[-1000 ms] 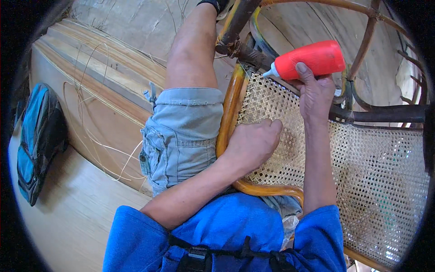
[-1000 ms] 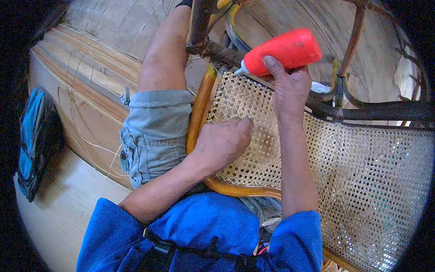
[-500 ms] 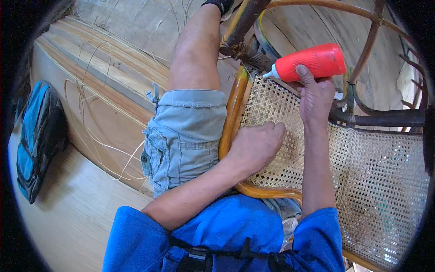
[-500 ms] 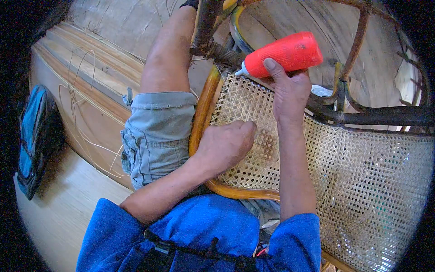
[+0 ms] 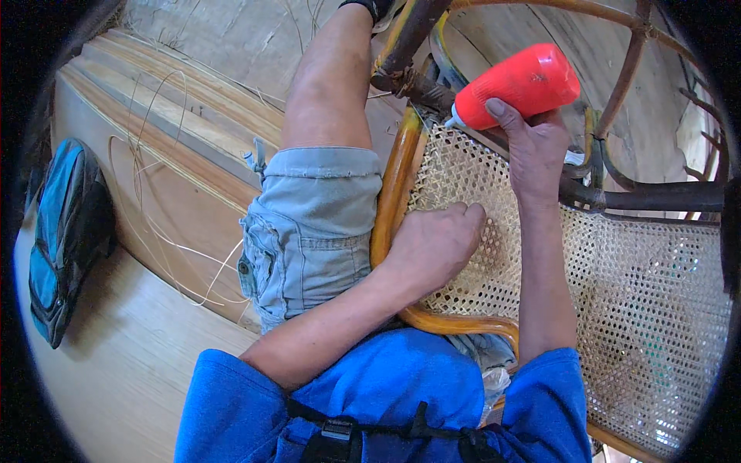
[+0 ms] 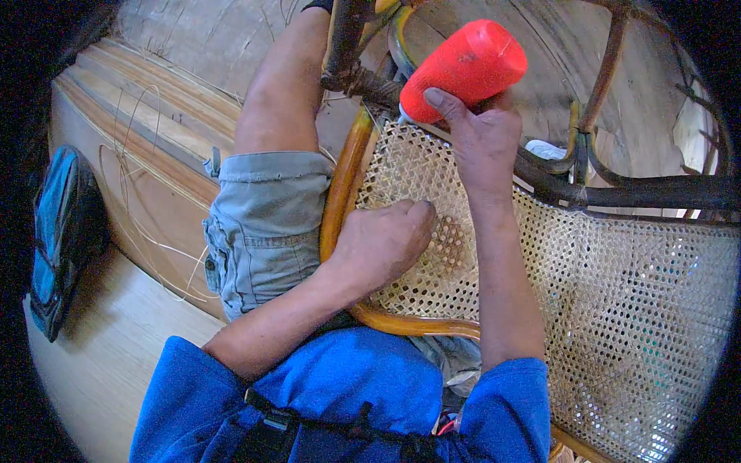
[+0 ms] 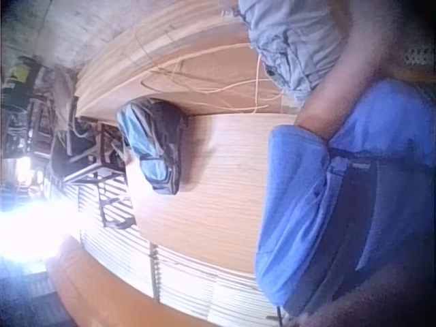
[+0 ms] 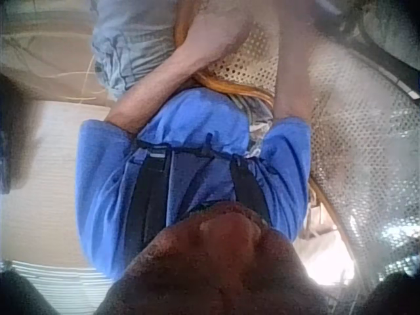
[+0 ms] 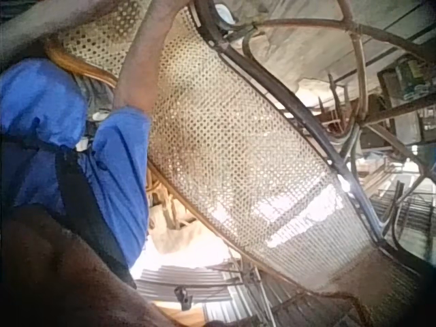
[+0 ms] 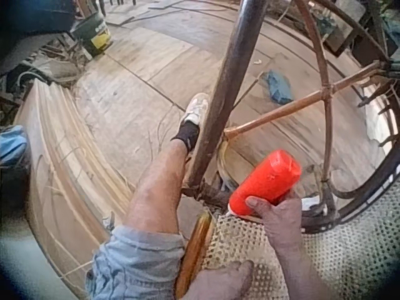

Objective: The person repairs a rattan chair seat by inserting thin wooden sticks into the frame and tapping them in with a hammer. They then apply glue from a red bottle along the edge of the rattan weave to secure the material.

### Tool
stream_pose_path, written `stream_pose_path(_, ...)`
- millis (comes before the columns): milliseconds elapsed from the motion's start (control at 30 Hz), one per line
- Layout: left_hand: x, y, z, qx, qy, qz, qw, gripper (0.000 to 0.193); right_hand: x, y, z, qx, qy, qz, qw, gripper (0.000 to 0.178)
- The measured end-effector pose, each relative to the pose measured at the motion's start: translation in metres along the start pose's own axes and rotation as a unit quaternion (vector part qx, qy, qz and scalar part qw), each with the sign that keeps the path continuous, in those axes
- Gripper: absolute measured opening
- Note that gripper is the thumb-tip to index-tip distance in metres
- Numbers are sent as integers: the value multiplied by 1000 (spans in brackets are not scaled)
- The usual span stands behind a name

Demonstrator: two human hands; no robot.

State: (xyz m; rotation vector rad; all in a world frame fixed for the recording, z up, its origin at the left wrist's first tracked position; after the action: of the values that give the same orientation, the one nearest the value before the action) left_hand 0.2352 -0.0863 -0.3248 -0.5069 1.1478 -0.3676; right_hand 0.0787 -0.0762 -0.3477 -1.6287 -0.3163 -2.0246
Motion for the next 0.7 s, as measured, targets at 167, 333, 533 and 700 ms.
stream_pose_path(167, 1, 2, 0, -6, 0, -7, 1000, 11, -1, -4, 3, -14, -11, -10, 1000, 37)
stream_pose_path(333, 1, 1, 1, -10, 1, -3, 1000, 10, -7, -3, 2, -9, -3, -35, 999, 35)
stream_pose_path(533, 1, 1, 1, -18, 1, -4, 1000, 10, -10, -10, 9, -43, 14, -149, 988, 40)
stream_pose_path(700, 0, 0, 0, -21, 4, 0, 1000, 10, -6, -4, 8, -24, 21, -139, 990, 42)
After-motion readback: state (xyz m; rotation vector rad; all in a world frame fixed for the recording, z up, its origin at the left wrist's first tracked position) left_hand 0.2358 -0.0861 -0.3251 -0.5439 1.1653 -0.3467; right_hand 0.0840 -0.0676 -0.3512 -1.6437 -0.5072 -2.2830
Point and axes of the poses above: each hand's wrist, its own z-axis away from the middle knuckle, its own y-axis out of the palm, x = y × z, the point moved 8 cm from there along -z, towards the middle knuckle, and after that the axes turned 2 degrees about z, right-handed, at the moved point
